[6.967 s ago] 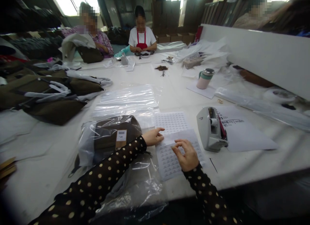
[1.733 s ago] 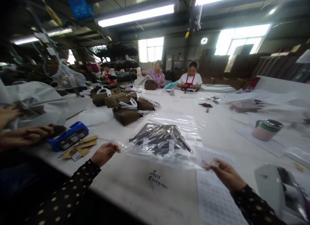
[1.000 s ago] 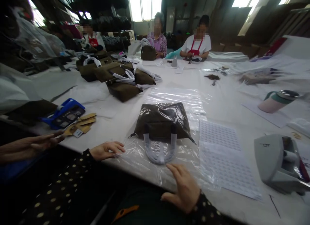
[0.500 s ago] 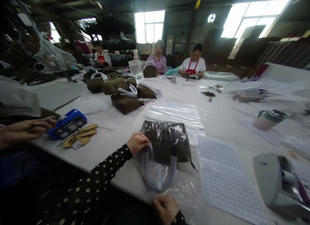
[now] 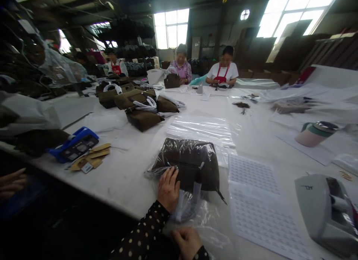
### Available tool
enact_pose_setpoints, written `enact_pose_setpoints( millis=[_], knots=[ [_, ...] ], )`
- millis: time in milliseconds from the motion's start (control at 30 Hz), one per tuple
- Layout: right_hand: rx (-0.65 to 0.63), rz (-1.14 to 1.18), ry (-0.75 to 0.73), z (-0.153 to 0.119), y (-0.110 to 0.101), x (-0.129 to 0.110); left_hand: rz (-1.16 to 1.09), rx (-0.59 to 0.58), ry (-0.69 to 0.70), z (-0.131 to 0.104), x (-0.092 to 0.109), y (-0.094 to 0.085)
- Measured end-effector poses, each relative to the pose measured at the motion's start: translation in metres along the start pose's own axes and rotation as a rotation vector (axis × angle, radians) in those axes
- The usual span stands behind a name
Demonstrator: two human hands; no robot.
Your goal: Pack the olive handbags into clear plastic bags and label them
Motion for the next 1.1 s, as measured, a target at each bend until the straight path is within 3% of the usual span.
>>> enact_pose_setpoints(
  millis=[133, 233, 300, 333, 400, 467, 500, 533, 600, 700, 900, 1000, 1100],
  knots=[
    [0.009, 0.0, -0.081, -0.013, 0.002, -0.002, 0.119, -0.027, 0.018, -0.007, 0.002, 0.015],
    [0.186, 0.055, -0.182, -0.043, -0.04, -0.004, 0.172, -0.038, 0.041, -0.007, 0.002, 0.019],
    [0.354, 0.188, -0.18, -0.072, -0.097, 0.004, 0.171, -0.029, 0.044, -0.005, 0.002, 0.019],
    [0.495, 0.271, -0.183, -0.091, -0.138, 0.009, 0.156, -0.02, 0.041, -0.004, 0.002, 0.019],
    [0.915, 0.391, -0.223, -0.148, -0.238, 0.022, 0.119, -0.011, 0.033, -0.002, 0.001, 0.021],
    [1.411, 0.343, -0.294, -0.226, -0.329, 0.031, 0.088, -0.011, 0.028, 0.001, 0.001, 0.024],
    [1.612, 0.266, -0.278, -0.262, -0.362, 0.036, 0.08, -0.01, 0.029, 0.002, 0.001, 0.024],
    [1.721, 0.219, -0.263, -0.285, -0.387, 0.04, 0.075, -0.007, 0.032, 0.003, 0.001, 0.025],
    [1.799, 0.147, -0.191, -0.307, -0.42, 0.051, 0.069, 0.011, 0.041, 0.003, 0.001, 0.023],
    [1.694, 0.135, -0.071, -0.293, -0.443, 0.067, 0.062, 0.028, 0.048, 0.004, 0.001, 0.021],
    [1.552, 0.245, 0.027, -0.26, -0.461, 0.081, 0.11, 0.005, 0.047, 0.005, 0.0, 0.023],
    [1.595, 0.305, -0.007, -0.272, -0.452, 0.084, 0.131, 0.016, 0.049, 0.005, 0.001, 0.023],
    [1.626, 0.371, -0.035, -0.285, -0.424, 0.095, 0.119, 0.017, 0.043, 0.005, -0.001, 0.022]
  ],
)
Point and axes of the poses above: each hand's wrist, its own z-axis towards the middle knuckle, its own y-axis out of the palm, x = y × z, the point moved 10 cm from there along z, towards the middle knuckle, and after that the axes turned 11 degrees about -y, right-handed, at the moved point
